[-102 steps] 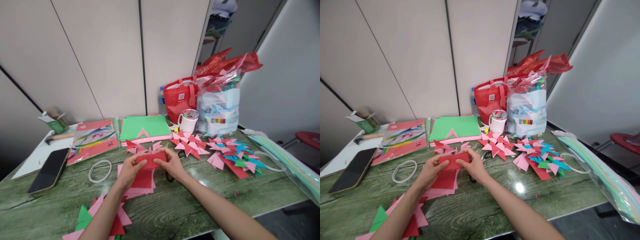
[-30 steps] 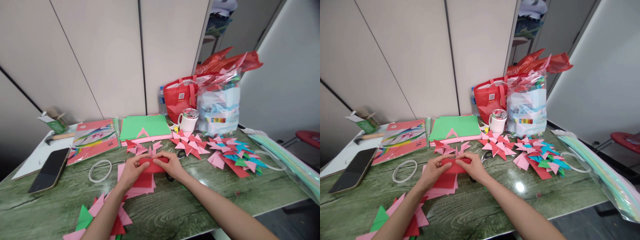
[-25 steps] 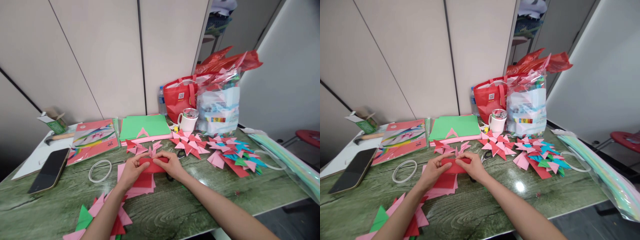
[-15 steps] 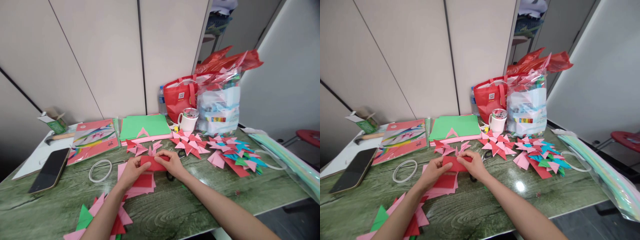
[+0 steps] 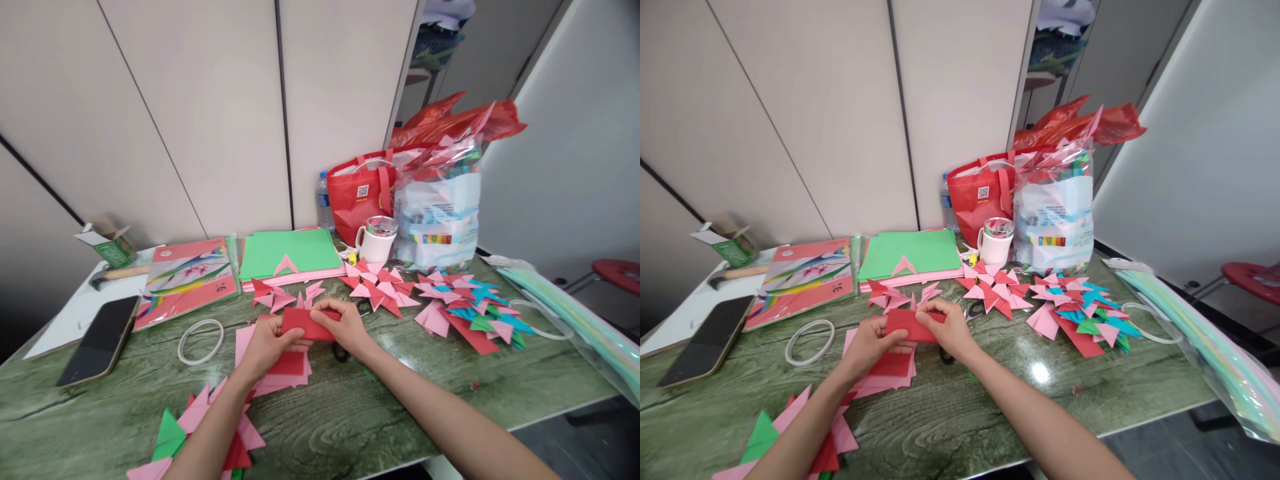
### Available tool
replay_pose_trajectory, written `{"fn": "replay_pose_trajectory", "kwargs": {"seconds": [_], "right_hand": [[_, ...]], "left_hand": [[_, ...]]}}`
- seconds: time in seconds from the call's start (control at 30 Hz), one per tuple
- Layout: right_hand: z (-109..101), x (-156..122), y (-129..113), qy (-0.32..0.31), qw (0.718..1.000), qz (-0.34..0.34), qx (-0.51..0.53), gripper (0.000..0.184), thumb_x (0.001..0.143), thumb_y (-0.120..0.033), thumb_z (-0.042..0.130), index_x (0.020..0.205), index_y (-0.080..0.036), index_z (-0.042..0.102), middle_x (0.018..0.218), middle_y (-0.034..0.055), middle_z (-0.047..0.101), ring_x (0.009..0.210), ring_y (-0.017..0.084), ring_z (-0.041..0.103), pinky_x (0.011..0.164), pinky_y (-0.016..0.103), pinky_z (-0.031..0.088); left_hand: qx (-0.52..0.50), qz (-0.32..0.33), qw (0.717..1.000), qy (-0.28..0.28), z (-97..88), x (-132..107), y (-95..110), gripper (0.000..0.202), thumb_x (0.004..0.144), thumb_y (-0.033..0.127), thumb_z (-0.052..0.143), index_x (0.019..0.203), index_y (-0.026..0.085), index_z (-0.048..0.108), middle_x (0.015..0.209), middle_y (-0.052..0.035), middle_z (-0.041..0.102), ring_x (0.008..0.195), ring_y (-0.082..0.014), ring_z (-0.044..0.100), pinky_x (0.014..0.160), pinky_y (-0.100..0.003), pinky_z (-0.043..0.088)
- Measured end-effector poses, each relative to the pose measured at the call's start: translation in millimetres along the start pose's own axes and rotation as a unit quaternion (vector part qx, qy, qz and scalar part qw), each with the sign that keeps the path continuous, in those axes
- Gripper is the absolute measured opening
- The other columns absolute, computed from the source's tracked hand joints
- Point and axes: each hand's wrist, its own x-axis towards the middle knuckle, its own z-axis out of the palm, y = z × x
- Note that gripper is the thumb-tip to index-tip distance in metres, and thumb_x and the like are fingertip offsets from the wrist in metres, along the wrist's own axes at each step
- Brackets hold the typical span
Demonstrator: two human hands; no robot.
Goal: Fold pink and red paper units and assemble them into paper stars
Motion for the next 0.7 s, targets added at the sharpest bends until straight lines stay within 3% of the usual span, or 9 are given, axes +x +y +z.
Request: {"fn": "replay_pose_trajectory", "kwargs": {"seconds": [0.2, 0.3, 0.4, 0.47, 0.53, 0.63, 0.7], "right_hand": [[-0.4, 0.1, -0.2, -0.003, 1.000, -0.004, -0.001, 0.012, 0.073, -0.029, 0.061, 0.068, -0.018, 0.062, 0.071, 0.0024, 0.066, 0.070, 0.017, 0.060, 0.068, 0.029, 0.048], [-1.2, 0.4, -1.3, -0.006, 1.000, -0.005, -0.004, 0.012, 0.073, -0.028, 0.061, 0.068, -0.017, 0.062, 0.072, 0.0027, 0.065, 0.070, 0.017, 0.059, 0.069, 0.028, 0.047], [-1.9, 0.9, -2.1, -0.012, 1.000, -0.011, -0.007, 0.012, 0.073, -0.028, 0.061, 0.068, -0.017, 0.063, 0.072, 0.0026, 0.065, 0.070, 0.017, 0.060, 0.070, 0.028, 0.047], [-2.2, 1.3, -1.8, -0.019, 1.000, -0.015, -0.007, 0.012, 0.073, -0.028, 0.061, 0.068, -0.017, 0.063, 0.072, 0.0023, 0.066, 0.071, 0.017, 0.060, 0.071, 0.029, 0.047], [-2.4, 1.6, -0.8, -0.020, 1.000, -0.008, -0.006, 0.012, 0.073, -0.028, 0.061, 0.068, -0.017, 0.063, 0.072, 0.0021, 0.066, 0.071, 0.017, 0.060, 0.070, 0.029, 0.047], [-2.4, 1.7, 1.3, -0.015, 1.000, 0.005, -0.005, 0.012, 0.071, -0.028, 0.062, 0.069, -0.017, 0.064, 0.071, 0.0022, 0.067, 0.069, 0.017, 0.060, 0.069, 0.029, 0.048], [-2.2, 1.7, 2.7, -0.012, 1.000, 0.009, -0.004, 0.011, 0.070, -0.028, 0.063, 0.069, -0.017, 0.065, 0.071, 0.0026, 0.067, 0.069, 0.017, 0.061, 0.068, 0.029, 0.048]], "left_hand": [[0.011, 0.002, 1.000, -0.008, -1.2, 0.8, -2.4, 0.040, 0.062, 0.042, 0.072, 0.086, 0.011, 0.068, 0.071, -0.0066, 0.073, 0.066, -0.0238, 0.069, 0.065, -0.037, 0.056], [0.011, 0.029, 0.999, -0.021, -1.9, 0.6, -1.4, 0.038, 0.065, 0.040, 0.071, 0.091, 0.012, 0.067, 0.080, -0.0068, 0.072, 0.074, -0.0223, 0.068, 0.071, -0.036, 0.055], [0.011, 0.057, 0.998, -0.021, -1.6, -1.3, 3.0, 0.048, 0.069, 0.035, 0.069, 0.112, 0.016, 0.058, 0.085, -0.0059, 0.071, 0.079, -0.0200, 0.066, 0.074, -0.035, 0.053], [0.021, 0.073, 0.997, -0.024, -1.0, -3.0, 6.7, 0.062, 0.072, 0.034, 0.066, 0.129, 0.019, 0.045, 0.087, -0.0059, 0.070, 0.078, -0.0189, 0.066, 0.074, -0.034, 0.052], [0.045, 0.096, 0.994, -0.024, -0.4, -4.2, 9.5, 0.070, 0.071, 0.033, 0.067, 0.134, 0.022, 0.038, 0.098, -0.0078, 0.069, 0.083, -0.0198, 0.064, 0.076, -0.033, 0.051], [0.089, 0.099, 0.991, -0.031, -0.4, -4.4, 10.8, 0.056, 0.070, 0.033, 0.067, 0.123, 0.022, 0.054, 0.112, -0.0076, 0.065, 0.094, -0.0226, 0.062, 0.079, -0.033, 0.051], [0.117, 0.082, 0.989, -0.044, -1.4, -3.7, 9.8, 0.042, 0.071, 0.033, 0.064, 0.111, 0.021, 0.064, 0.111, -0.0066, 0.066, 0.093, -0.0233, 0.062, 0.077, -0.033, 0.051]]}}
